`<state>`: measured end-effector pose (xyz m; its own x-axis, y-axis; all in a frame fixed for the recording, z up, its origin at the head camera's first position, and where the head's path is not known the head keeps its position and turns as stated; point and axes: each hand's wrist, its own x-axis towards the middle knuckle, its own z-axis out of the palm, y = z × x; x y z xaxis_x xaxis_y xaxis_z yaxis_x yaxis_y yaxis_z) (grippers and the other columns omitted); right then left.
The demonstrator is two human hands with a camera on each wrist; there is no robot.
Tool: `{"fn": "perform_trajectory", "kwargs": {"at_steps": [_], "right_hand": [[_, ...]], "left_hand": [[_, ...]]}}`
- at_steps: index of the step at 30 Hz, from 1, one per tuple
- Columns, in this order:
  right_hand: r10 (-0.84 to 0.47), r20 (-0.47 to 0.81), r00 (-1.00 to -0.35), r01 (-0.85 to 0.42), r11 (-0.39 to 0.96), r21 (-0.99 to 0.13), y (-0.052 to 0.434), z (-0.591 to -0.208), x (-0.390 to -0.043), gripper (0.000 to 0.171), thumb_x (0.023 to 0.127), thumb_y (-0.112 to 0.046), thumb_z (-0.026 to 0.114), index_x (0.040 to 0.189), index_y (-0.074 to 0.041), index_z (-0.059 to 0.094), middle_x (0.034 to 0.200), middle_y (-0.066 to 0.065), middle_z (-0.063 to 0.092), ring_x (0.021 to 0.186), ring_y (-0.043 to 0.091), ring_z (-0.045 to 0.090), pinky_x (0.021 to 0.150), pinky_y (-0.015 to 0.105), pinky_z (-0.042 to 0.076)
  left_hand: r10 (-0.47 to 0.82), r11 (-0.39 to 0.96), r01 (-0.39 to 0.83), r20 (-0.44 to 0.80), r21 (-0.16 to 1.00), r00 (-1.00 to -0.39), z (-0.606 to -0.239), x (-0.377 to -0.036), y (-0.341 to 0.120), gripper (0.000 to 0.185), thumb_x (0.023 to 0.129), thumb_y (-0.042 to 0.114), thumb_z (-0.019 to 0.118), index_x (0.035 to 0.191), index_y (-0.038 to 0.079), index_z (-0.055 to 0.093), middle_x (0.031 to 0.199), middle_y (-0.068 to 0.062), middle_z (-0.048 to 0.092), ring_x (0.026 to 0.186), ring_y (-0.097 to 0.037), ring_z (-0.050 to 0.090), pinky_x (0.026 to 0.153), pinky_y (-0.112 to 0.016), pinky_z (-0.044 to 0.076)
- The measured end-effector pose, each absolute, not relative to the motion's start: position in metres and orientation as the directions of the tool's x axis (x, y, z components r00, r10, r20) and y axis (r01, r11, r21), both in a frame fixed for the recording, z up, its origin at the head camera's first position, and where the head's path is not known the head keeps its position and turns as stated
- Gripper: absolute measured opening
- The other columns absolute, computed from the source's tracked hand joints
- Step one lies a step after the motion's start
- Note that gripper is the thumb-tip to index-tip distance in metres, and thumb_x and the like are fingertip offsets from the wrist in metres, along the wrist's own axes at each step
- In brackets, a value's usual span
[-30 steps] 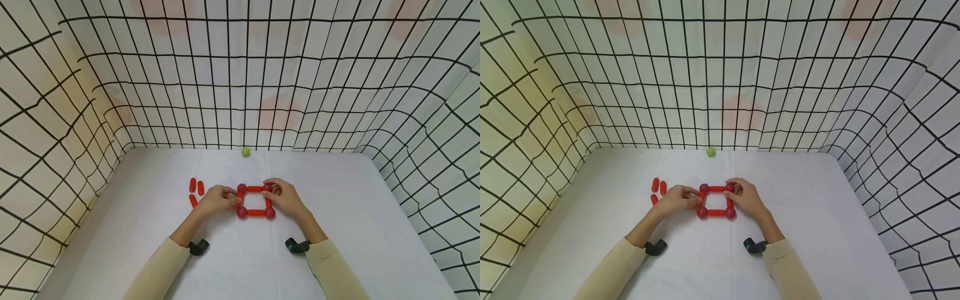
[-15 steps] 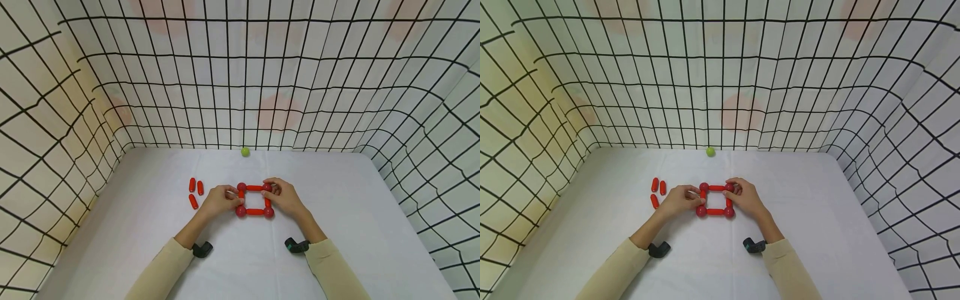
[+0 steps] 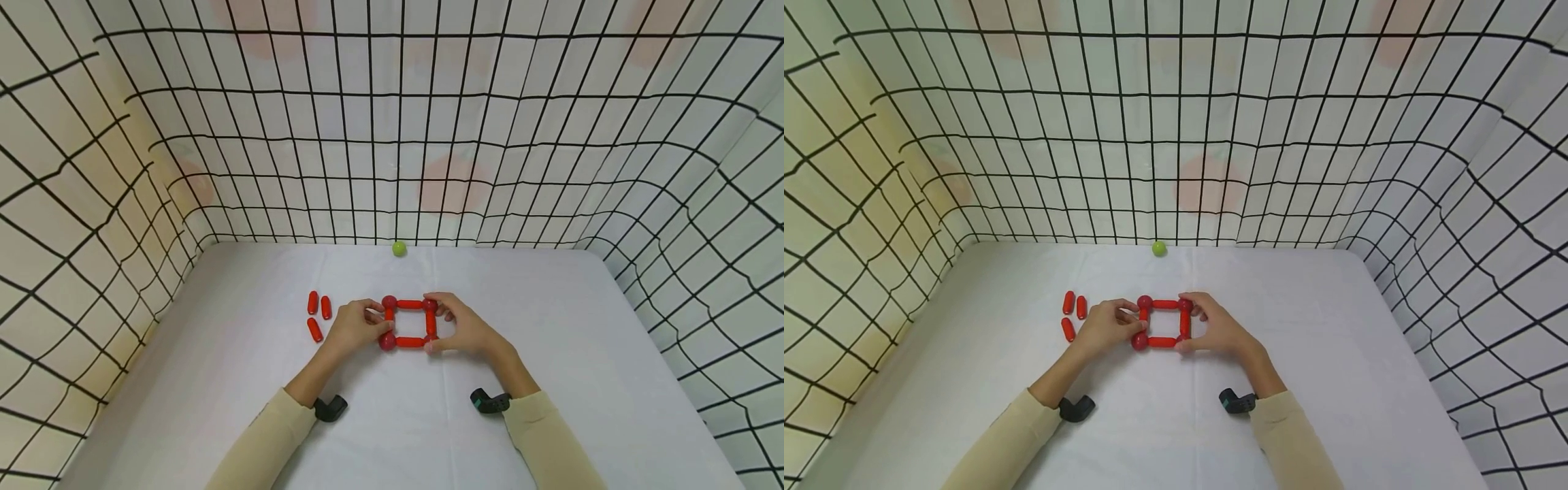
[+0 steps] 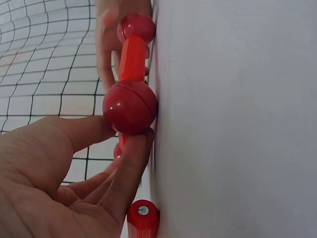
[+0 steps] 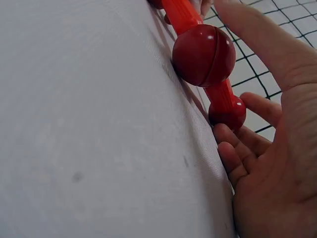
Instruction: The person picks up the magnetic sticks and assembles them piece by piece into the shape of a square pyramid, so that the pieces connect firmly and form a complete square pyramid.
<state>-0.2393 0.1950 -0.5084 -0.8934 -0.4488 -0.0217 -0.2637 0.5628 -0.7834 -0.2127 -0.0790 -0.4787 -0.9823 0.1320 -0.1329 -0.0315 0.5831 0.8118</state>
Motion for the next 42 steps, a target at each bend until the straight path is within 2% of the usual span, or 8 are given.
{"fn": "perform_trajectory", "kwargs": {"at_steps": [5,9,14,21,26,33,38,42], "right_hand": [[-0.51,-0.026,-0.86,-0.31,0.563,-0.766,0.197,-0.508,-0.235,0.113,0.065,-0.049,0.095,0.158,-0.025,0.035,0.154,0.0,0.041,0.131,0.023,0.045,0.11,0.049,0.048],[-0.502,-0.023,-0.865,-0.305,0.56,-0.771,0.198,-0.509,-0.233,0.112,0.065,-0.048,0.096,0.158,-0.027,0.035,0.155,0.0,0.041,0.132,0.024,0.044,0.113,0.051,0.046],[-0.489,-0.031,-0.871,-0.292,0.568,-0.77,0.199,-0.509,-0.231,0.11,0.066,-0.047,0.095,0.157,-0.029,0.036,0.154,0.0,0.042,0.132,0.024,0.045,0.111,0.051,0.047],[-0.492,-0.014,-0.871,-0.3,0.553,-0.777,0.201,-0.509,-0.231,0.108,0.067,-0.046,0.095,0.156,-0.029,0.037,0.153,0.0,0.043,0.131,0.024,0.045,0.111,0.051,0.046],[-0.503,0.01,-0.864,-0.324,0.539,-0.777,0.2,-0.509,-0.233,0.106,0.067,-0.045,0.095,0.156,-0.028,0.038,0.151,0.0,0.044,0.13,0.025,0.045,0.11,0.051,0.046],[-0.509,0.027,-0.86,-0.338,0.531,-0.777,0.198,-0.511,-0.234,0.105,0.067,-0.046,0.095,0.155,-0.03,0.04,0.15,-0.002,0.046,0.13,0.023,0.046,0.11,0.051,0.046],[-0.499,0.028,-0.866,-0.333,0.534,-0.777,0.199,-0.512,-0.233,0.105,0.066,-0.047,0.095,0.154,-0.033,0.04,0.15,-0.002,0.047,0.13,0.023,0.046,0.111,0.052,0.046],[-0.496,0.029,-0.868,-0.331,0.534,-0.778,0.2,-0.513,-0.233,0.105,0.066,-0.048,0.095,0.154,-0.034,0.04,0.15,-0.002,0.047,0.13,0.023,0.046,0.111,0.052,0.046]], "left_hand": [[0.145,0.588,-0.01,-0.118,0.809,-0.982,-0.479,-0.214,-0.08,0.039,0.089,0.032,0.082,0.118,0.009,0.07,0.09,-0.001,0.076,0.078,-0.015,0.068,0.069,-0.029,0.059],[0.145,0.569,0.005,-0.094,0.822,-0.985,-0.478,-0.214,-0.085,0.035,0.09,0.033,0.08,0.116,0.011,0.072,0.093,0.0,0.076,0.079,-0.013,0.07,0.069,-0.028,0.059],[0.08,0.542,0.002,-0.05,0.84,-0.996,-0.471,-0.216,-0.097,0.031,0.093,0.033,0.077,0.115,0.012,0.072,0.094,-0.002,0.074,0.073,-0.013,0.07,0.061,-0.028,0.058],[0.017,0.729,0.01,-0.003,0.685,-1.0,-0.465,-0.212,-0.113,0.034,0.089,0.038,0.081,0.101,0.009,0.068,0.072,-0.003,0.064,0.057,-0.017,0.056,0.054,-0.026,0.048],[0.045,0.801,0.008,-0.047,0.599,-0.998,-0.468,-0.206,-0.115,0.043,0.085,0.037,0.086,0.104,0.006,0.063,0.064,-0.002,0.06,0.055,-0.016,0.054,0.054,-0.025,0.046],[0.038,0.802,-0.015,-0.076,0.598,-0.996,-0.472,-0.204,-0.118,0.04,0.085,0.029,0.085,0.108,0.005,0.063,0.069,-0.003,0.061,0.059,-0.017,0.056,0.056,-0.025,0.047],[0.047,0.775,-0.022,-0.092,0.632,-0.995,-0.47,-0.205,-0.121,0.038,0.088,0.025,0.082,0.115,0.006,0.064,0.078,-0.003,0.068,0.067,-0.016,0.061,0.066,-0.028,0.056],[0.065,0.733,0.016,-0.046,0.68,-0.997,-0.468,-0.204,-0.123,0.038,0.09,0.026,0.08,0.121,0.006,0.068,0.09,-0.004,0.073,0.074,-0.015,0.066,0.071,-0.03,0.06]]}}
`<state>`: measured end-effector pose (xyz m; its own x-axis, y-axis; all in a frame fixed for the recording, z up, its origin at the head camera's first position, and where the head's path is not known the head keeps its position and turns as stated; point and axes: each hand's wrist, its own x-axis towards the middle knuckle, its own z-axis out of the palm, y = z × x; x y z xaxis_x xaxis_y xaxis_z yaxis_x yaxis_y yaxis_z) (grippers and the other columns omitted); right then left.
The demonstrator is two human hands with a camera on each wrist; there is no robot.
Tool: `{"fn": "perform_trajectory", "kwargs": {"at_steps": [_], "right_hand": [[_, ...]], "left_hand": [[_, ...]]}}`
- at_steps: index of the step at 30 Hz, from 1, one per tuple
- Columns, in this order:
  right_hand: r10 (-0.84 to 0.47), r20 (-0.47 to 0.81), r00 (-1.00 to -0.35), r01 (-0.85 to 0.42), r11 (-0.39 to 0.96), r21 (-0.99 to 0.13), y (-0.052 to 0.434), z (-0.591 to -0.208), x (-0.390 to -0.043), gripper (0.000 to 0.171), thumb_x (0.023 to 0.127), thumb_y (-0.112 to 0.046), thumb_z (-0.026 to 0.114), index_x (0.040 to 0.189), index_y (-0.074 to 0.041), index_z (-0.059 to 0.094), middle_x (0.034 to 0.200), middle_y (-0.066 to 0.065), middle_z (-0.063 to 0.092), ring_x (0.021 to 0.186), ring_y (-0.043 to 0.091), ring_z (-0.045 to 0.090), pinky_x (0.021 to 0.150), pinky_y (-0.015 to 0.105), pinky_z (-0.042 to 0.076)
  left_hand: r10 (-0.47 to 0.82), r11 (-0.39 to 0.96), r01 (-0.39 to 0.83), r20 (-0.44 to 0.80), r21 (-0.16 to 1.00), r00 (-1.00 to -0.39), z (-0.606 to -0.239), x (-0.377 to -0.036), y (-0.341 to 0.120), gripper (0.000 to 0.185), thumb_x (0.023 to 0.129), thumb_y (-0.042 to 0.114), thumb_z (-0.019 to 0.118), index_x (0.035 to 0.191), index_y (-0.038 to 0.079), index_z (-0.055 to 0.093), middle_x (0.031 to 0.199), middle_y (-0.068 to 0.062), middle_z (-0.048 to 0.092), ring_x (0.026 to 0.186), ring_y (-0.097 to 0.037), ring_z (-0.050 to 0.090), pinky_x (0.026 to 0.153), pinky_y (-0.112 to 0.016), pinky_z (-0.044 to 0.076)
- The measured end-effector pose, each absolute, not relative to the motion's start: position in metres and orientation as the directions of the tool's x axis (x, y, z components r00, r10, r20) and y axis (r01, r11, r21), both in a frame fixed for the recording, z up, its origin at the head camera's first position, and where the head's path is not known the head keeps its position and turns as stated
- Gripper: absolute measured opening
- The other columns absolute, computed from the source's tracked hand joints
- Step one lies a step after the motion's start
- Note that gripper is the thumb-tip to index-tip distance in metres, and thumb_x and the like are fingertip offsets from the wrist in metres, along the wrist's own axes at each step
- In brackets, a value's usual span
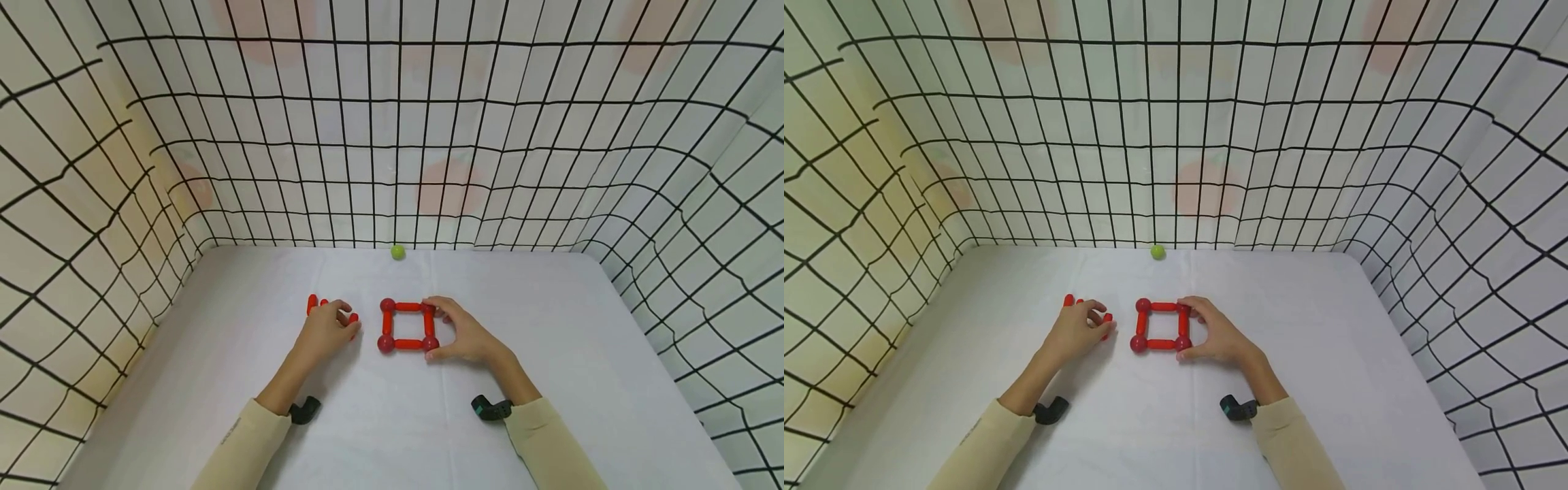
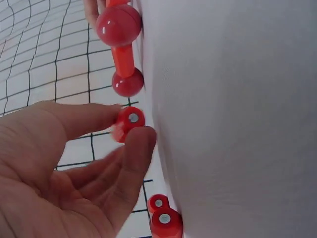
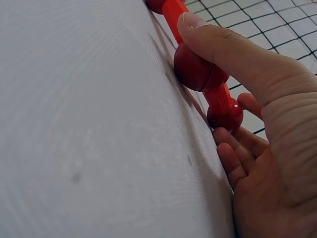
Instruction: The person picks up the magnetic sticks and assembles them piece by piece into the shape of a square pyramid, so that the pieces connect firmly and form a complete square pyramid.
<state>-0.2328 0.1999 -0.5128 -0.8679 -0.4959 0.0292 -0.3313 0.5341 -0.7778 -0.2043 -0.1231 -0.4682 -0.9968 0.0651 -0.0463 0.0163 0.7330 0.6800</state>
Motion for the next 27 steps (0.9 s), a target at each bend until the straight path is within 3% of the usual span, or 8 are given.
{"fn": "perform_trajectory", "kwargs": {"at_steps": [4,11,15,21,27], "right_hand": [[-0.497,0.032,-0.867,-0.335,0.533,-0.777,0.199,-0.512,-0.232,0.104,0.066,-0.048,0.095,0.154,-0.032,0.04,0.149,-0.002,0.047,0.13,0.023,0.046,0.112,0.053,0.045],[-0.497,0.037,-0.867,-0.342,0.54,-0.769,0.199,-0.514,-0.233,0.104,0.067,-0.048,0.095,0.154,-0.032,0.04,0.15,-0.002,0.047,0.13,0.023,0.047,0.11,0.052,0.046],[-0.493,0.035,-0.87,-0.339,0.544,-0.767,0.199,-0.515,-0.233,0.104,0.067,-0.048,0.094,0.154,-0.032,0.04,0.149,-0.002,0.048,0.13,0.023,0.046,0.11,0.051,0.047],[-0.483,0.029,-0.875,-0.329,0.551,-0.767,0.198,-0.514,-0.233,0.103,0.066,-0.048,0.094,0.153,-0.034,0.041,0.147,-0.002,0.048,0.129,0.021,0.047,0.109,0.05,0.049],[-0.479,0.025,-0.877,-0.327,0.559,-0.762,0.198,-0.515,-0.233,0.103,0.067,-0.05,0.094,0.153,-0.035,0.04,0.148,-0.003,0.048,0.129,0.021,0.047,0.109,0.05,0.048]], "left_hand": [[0.088,0.67,0.076,0.023,0.739,-0.996,-0.469,-0.206,-0.123,0.034,0.093,0.026,0.078,0.123,0.011,0.072,0.1,-0.003,0.074,0.083,-0.016,0.071,0.071,-0.029,0.061],[0.23,0.443,0.174,0.076,0.88,-0.97,-0.464,-0.205,-0.12,0.031,0.093,0.023,0.078,0.124,0.021,0.072,0.112,0.003,0.076,0.107,-0.018,0.072,0.094,-0.036,0.061],[0.33,0.357,0.189,0.066,0.915,-0.942,-0.463,-0.203,-0.117,0.036,0.094,0.024,0.077,0.129,0.021,0.071,0.12,0.003,0.075,0.116,-0.019,0.071,0.096,-0.035,0.059],[0.405,0.32,0.209,0.066,0.924,-0.912,-0.466,-0.2,-0.112,0.036,0.096,0.019,0.074,0.132,0.019,0.07,0.131,-0.002,0.071,0.121,-0.025,0.07,0.098,-0.038,0.058],[0.445,0.357,0.233,0.055,0.905,-0.894,-0.474,-0.2,-0.106,0.036,0.099,0.02,0.071,0.134,0.02,0.069,0.132,0.001,0.071,0.124,-0.022,0.067,0.101,-0.039,0.057]]}}
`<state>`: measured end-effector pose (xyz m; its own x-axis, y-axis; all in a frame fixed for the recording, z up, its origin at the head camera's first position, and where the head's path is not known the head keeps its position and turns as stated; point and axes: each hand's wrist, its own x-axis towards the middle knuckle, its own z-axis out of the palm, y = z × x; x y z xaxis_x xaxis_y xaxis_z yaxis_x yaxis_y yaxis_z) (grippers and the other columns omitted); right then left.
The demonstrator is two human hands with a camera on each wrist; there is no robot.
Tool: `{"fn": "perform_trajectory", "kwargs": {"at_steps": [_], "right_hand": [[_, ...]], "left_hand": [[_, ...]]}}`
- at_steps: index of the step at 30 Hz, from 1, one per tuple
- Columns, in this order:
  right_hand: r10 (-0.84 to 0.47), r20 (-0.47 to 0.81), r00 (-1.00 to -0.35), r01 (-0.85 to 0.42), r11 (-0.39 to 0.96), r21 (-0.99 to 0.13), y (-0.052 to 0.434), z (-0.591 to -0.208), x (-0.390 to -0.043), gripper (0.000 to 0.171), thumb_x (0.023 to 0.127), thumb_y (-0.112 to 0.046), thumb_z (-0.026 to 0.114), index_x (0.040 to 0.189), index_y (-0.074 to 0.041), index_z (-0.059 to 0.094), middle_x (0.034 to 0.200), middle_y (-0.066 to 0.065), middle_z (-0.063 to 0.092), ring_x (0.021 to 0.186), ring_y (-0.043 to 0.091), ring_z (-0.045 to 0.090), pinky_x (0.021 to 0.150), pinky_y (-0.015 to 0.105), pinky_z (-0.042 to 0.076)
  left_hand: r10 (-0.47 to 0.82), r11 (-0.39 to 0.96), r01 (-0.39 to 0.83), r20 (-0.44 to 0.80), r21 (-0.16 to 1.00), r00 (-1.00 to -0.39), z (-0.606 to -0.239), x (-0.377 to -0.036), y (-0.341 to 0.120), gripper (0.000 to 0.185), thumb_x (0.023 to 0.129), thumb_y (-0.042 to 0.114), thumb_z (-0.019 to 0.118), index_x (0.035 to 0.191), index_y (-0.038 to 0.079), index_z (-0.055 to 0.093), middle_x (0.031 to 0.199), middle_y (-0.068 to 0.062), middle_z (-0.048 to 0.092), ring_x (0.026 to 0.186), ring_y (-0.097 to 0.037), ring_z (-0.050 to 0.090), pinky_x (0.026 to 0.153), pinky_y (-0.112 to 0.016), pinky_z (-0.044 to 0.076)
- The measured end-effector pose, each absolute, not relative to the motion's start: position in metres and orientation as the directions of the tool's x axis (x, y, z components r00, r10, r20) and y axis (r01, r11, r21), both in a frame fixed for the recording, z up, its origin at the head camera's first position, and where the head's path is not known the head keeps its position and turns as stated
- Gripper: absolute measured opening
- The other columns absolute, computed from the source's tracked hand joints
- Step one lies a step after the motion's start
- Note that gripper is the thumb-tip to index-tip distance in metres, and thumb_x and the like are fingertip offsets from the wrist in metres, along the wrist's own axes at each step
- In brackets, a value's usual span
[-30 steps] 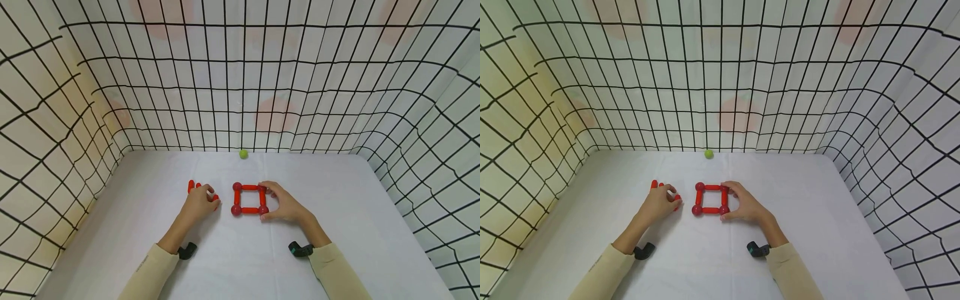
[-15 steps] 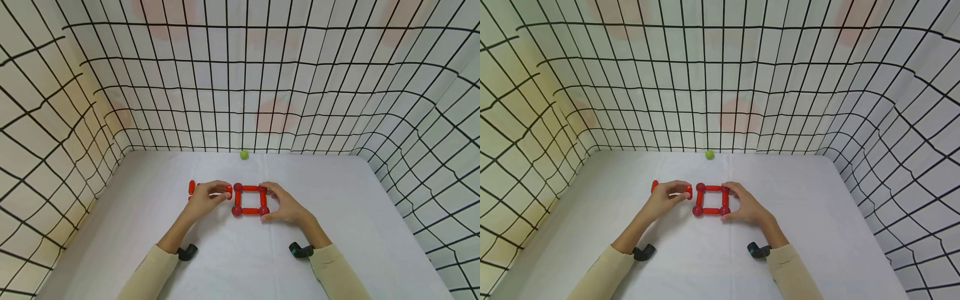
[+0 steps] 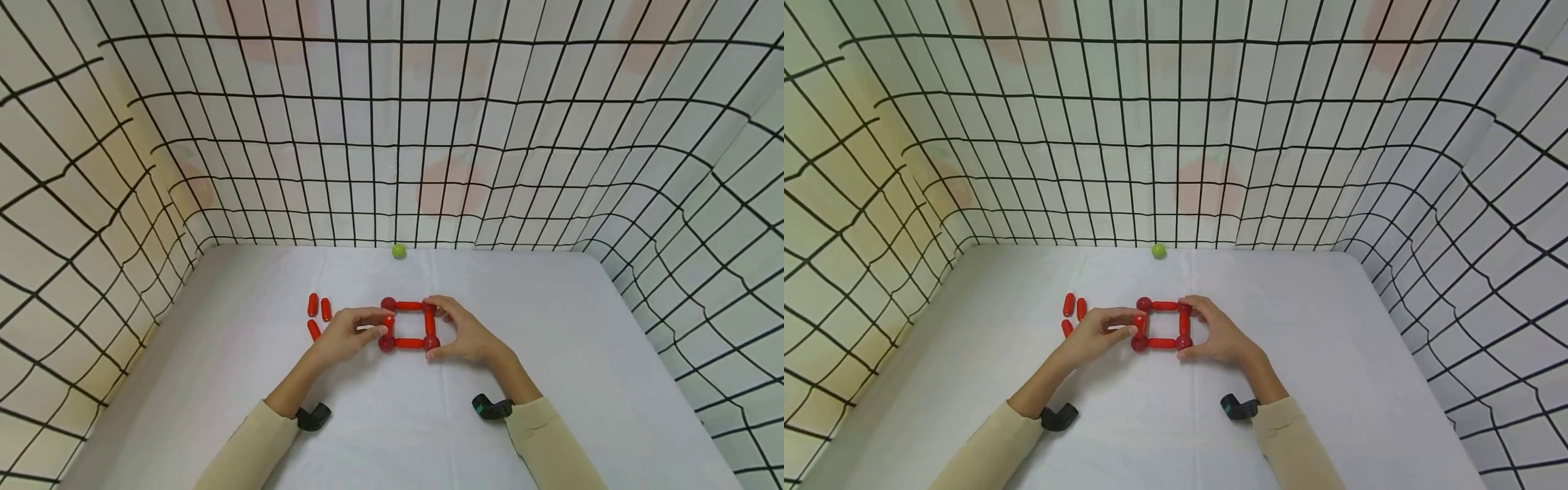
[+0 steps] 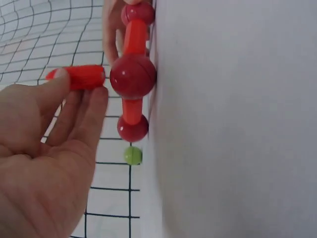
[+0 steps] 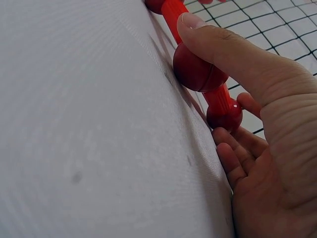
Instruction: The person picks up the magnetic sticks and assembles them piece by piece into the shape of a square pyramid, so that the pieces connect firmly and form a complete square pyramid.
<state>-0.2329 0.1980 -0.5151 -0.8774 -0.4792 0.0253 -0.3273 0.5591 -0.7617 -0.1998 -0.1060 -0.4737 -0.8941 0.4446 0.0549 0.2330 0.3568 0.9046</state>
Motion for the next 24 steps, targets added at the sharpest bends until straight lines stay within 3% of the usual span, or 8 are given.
{"fn": "perform_trajectory", "kwargs": {"at_steps": [5,9,14,18,24], "right_hand": [[-0.485,0.034,-0.874,-0.334,0.549,-0.766,0.1984,-0.5152,-0.2338,0.104,0.066,-0.048,0.095,0.154,-0.034,0.04,0.152,-0.003,0.045,0.129,0.022,0.046,0.11,0.05,0.047],[-0.472,0.029,-0.881,-0.321,0.553,-0.769,0.1977,-0.5146,-0.2333,0.106,0.065,-0.049,0.096,0.154,-0.033,0.04,0.154,-0.001,0.039,0.129,0.023,0.047,0.109,0.049,0.048],[-0.435,0.023,-0.9,-0.289,0.558,-0.778,0.1959,-0.513,-0.2314,0.101,0.066,-0.048,0.096,0.15,-0.029,0.042,0.142,0.0,0.047,0.125,0.022,0.05,0.106,0.047,0.05],[-0.434,0.028,-0.9,-0.283,0.537,-0.795,0.1962,-0.5117,-0.2304,0.088,0.07,-0.043,0.095,0.142,-0.023,0.05,0.127,0.0,0.058,0.12,0.02,0.053,0.108,0.046,0.048],[-0.43,0.02,-0.903,-0.28,0.551,-0.787,0.1986,-0.512,-0.231,0.054,0.085,-0.034,0.084,0.133,-0.029,0.059,0.119,-0.007,0.064,0.115,0.017,0.056,0.105,0.045,0.049]], "left_hand": [[0.456,0.372,0.264,0.072,0.89,-0.887,-0.4793,-0.2006,-0.103,0.036,0.1,0.02,0.069,0.135,0.021,0.069,0.128,0.002,0.073,0.119,-0.018,0.069,0.103,-0.041,0.055],[0.473,0.361,0.279,0.083,0.89,-0.877,-0.4811,-0.201,-0.1033,0.036,0.1,0.019,0.068,0.136,0.021,0.069,0.13,0.002,0.072,0.124,-0.019,0.067,0.104,-0.041,0.055],[0.503,0.343,0.279,0.076,0.897,-0.861,-0.4807,-0.2009,-0.1053,0.036,0.101,0.018,0.067,0.137,0.023,0.067,0.135,0.001,0.069,0.129,-0.022,0.064,0.104,-0.041,0.055],[0.509,0.334,0.265,0.063,0.904,-0.859,-0.4816,-0.2021,-0.1066,0.04,0.101,0.015,0.066,0.141,0.015,0.063,0.137,-0.002,0.067,0.127,-0.023,0.064,0.103,-0.039,0.056],[0.368,0.364,0.27,0.128,0.892,-0.921,-0.4843,-0.2051,-0.1084,0.038,0.099,0.009,0.068,0.136,0.01,0.064,0.129,-0.005,0.07,0.118,-0.022,0.067,0.103,-0.039,0.056]]}}
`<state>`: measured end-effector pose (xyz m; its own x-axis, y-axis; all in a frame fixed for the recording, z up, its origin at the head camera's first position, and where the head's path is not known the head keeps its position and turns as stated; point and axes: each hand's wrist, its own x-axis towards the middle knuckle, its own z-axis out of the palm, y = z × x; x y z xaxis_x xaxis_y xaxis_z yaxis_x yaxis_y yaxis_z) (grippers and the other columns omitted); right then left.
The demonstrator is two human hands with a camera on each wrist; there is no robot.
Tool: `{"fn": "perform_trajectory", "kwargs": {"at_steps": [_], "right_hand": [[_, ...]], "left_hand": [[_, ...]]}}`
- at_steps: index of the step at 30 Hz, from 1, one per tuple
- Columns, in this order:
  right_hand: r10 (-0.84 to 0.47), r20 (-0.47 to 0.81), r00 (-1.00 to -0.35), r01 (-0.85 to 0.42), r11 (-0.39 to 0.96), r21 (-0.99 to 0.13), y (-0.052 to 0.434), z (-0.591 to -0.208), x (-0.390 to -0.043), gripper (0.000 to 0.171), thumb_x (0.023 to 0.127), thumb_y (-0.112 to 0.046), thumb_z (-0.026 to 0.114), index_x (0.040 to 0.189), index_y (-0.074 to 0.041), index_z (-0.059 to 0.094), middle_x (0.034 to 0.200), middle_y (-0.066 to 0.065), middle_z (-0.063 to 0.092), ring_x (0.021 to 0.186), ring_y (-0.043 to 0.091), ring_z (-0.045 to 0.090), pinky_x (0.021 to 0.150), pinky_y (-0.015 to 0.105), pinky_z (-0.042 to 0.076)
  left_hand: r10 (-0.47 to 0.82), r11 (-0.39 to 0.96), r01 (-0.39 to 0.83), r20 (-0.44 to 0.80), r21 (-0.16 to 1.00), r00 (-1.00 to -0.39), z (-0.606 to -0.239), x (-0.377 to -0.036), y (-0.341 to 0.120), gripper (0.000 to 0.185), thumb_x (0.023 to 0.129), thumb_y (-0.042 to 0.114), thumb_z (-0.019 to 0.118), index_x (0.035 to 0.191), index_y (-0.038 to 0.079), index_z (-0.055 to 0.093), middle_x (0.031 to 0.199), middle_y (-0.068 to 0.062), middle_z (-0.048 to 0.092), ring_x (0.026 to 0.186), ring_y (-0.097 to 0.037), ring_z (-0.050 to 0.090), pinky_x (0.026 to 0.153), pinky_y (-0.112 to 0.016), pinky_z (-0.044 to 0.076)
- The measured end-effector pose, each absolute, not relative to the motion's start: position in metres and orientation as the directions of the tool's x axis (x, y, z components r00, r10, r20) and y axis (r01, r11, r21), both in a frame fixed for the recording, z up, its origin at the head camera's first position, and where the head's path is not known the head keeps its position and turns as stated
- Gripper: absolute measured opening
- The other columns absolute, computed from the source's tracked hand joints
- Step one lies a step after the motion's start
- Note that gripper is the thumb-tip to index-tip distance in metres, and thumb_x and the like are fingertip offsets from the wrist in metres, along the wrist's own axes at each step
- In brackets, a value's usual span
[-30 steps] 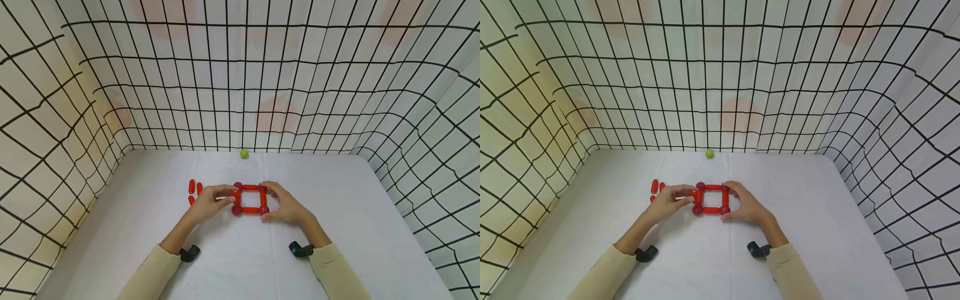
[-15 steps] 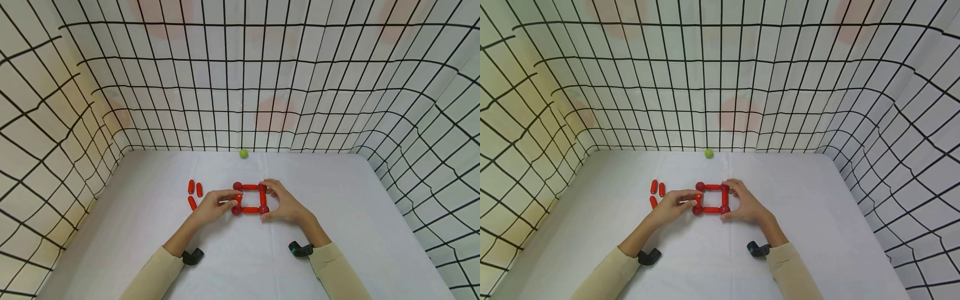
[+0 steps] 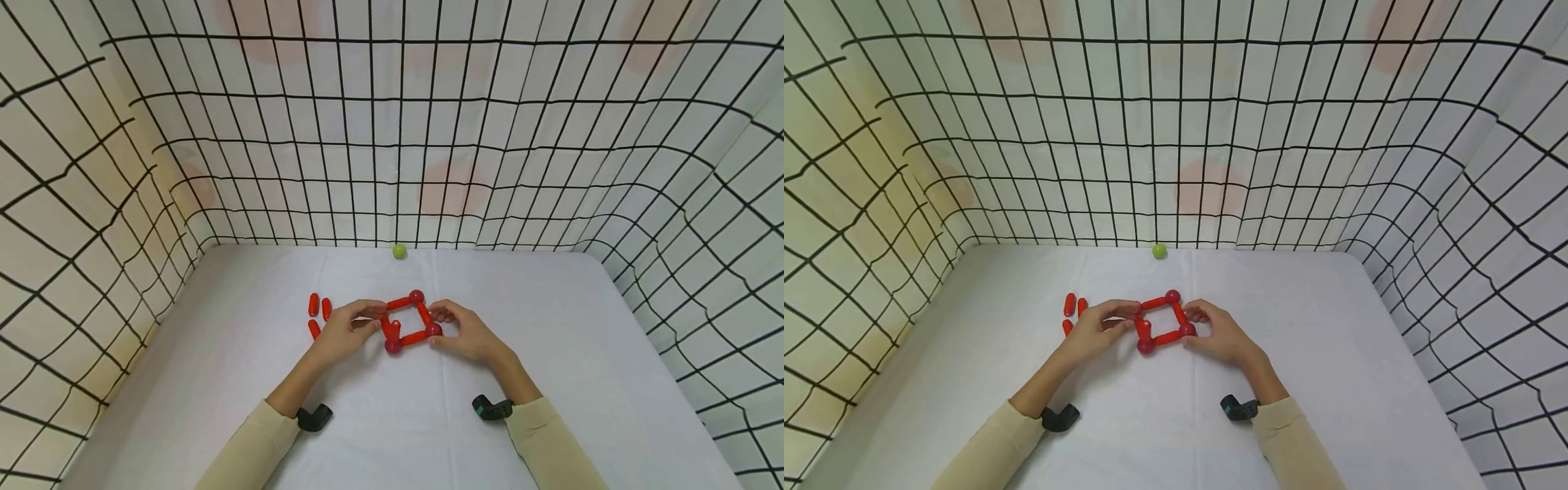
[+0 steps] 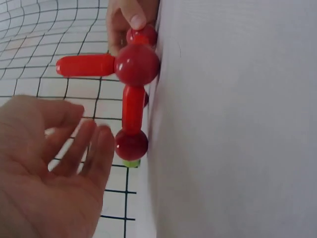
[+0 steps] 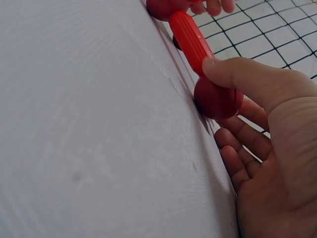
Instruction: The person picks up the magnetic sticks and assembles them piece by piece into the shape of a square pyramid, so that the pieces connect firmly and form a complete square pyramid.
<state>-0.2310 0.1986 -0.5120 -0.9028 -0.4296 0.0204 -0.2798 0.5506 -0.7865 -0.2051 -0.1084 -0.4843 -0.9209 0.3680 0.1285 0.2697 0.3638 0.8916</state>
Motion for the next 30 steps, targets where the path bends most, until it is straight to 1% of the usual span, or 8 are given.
{"fn": "perform_trajectory", "kwargs": {"at_steps": [4,10,12,15,18,21,24,30], "right_hand": [[-0.419,0.02,-0.908,-0.268,0.543,-0.796,0.199,-0.512,-0.231,0.04,0.091,-0.024,0.076,0.128,-0.031,0.063,0.122,-0.008,0.066,0.118,0.02,0.057,0.108,0.049,0.047],[-0.426,0.033,-0.904,-0.279,0.529,-0.802,0.199,-0.514,-0.233,0.038,0.096,-0.019,0.071,0.131,-0.031,0.063,0.129,-0.005,0.065,0.119,0.023,0.057,0.108,0.05,0.047],[-0.431,0.038,-0.901,-0.285,0.526,-0.801,0.2,-0.514,-0.234,0.045,0.094,-0.019,0.074,0.135,-0.029,0.06,0.13,-0.003,0.064,0.119,0.023,0.057,0.108,0.05,0.047],[-0.444,0.021,-0.896,-0.277,0.52,-0.808,0.201,-0.511,-0.233,0.067,0.086,-0.028,0.084,0.144,-0.025,0.053,0.136,0.001,0.06,0.123,0.025,0.056,0.11,0.05,0.047],[-0.474,0.0,-0.88,-0.28,0.52,-0.807,0.202,-0.507,-0.231,0.093,0.075,-0.039,0.092,0.152,-0.024,0.043,0.145,0.002,0.052,0.129,0.028,0.051,0.112,0.053,0.045],[-0.513,0.009,-0.858,-0.309,0.503,-0.807,0.199,-0.506,-0.231,0.108,0.069,-0.043,0.095,0.157,-0.021,0.036,0.154,0.002,0.043,0.137,0.029,0.045,0.115,0.055,0.042],[-0.535,0.034,-0.844,-0.343,0.492,-0.8,0.196,-0.508,-0.23,0.115,0.068,-0.043,0.096,0.159,-0.02,0.031,0.159,0.001,0.037,0.144,0.028,0.04,0.118,0.055,0.04],[-0.486,-0.01,-0.874,-0.295,0.549,-0.782,0.191,-0.511,-0.227,0.113,0.069,-0.048,0.094,0.16,-0.029,0.029,0.162,-0.005,0.033,0.15,0.029,0.038,0.121,0.055,0.036]], "left_hand": [[0.291,0.499,0.299,0.168,0.813,-0.942,-0.487,-0.207,-0.11,0.036,0.096,0.012,0.072,0.132,0.014,0.067,0.133,-0.004,0.065,0.121,-0.024,0.064,0.103,-0.042,0.056],[0.347,0.561,0.297,0.106,0.773,-0.932,-0.487,-0.206,-0.111,0.037,0.094,0.012,0.075,0.13,0.015,0.069,0.134,-0.004,0.062,0.121,-0.026,0.064,0.105,-0.043,0.055],[0.371,0.553,0.297,0.089,0.778,-0.924,-0.488,-0.205,-0.111,0.035,0.093,0.01,0.075,0.128,0.014,0.071,0.129,-0.005,0.065,0.117,-0.024,0.066,0.103,-0.041,0.056],[0.387,0.542,0.303,0.088,0.784,-0.918,-0.488,-0.204,-0.111,0.032,0.092,0.007,0.075,0.123,0.012,0.073,0.121,-0.005,0.068,0.11,-0.021,0.068,0.099,-0.039,0.058],[0.379,0.548,0.294,0.082,0.783,-0.922,-0.487,-0.204,-0.109,0.03,0.091,0.01,0.078,0.121,0.013,0.075,0.115,-0.002,0.07,0.106,-0.017,0.067,0.096,-0.037,0.059],[0.381,0.554,0.289,0.071,0.781,-0.922,-0.486,-0.203,-0.107,0.029,0.09,0.016,0.081,0.117,0.014,0.075,0.108,0.002,0.07,0.102,-0.015,0.067,0.094,-0.034,0.06],[0.398,0.544,0.286,0.058,0.789,-0.916,-0.486,-0.202,-0.104,0.028,0.088,0.019,0.084,0.113,0.016,0.074,0.103,0.004,0.069,0.099,-0.013,0.066,0.091,-0.032,0.06],[0.412,0.534,0.284,0.048,0.796,-0.91,-0.486,-0.2,-0.102,0.029,0.086,0.028,0.086,0.11,0.019,0.073,0.1,0.005,0.069,0.096,-0.013,0.066,0.088,-0.03,0.06]]}}
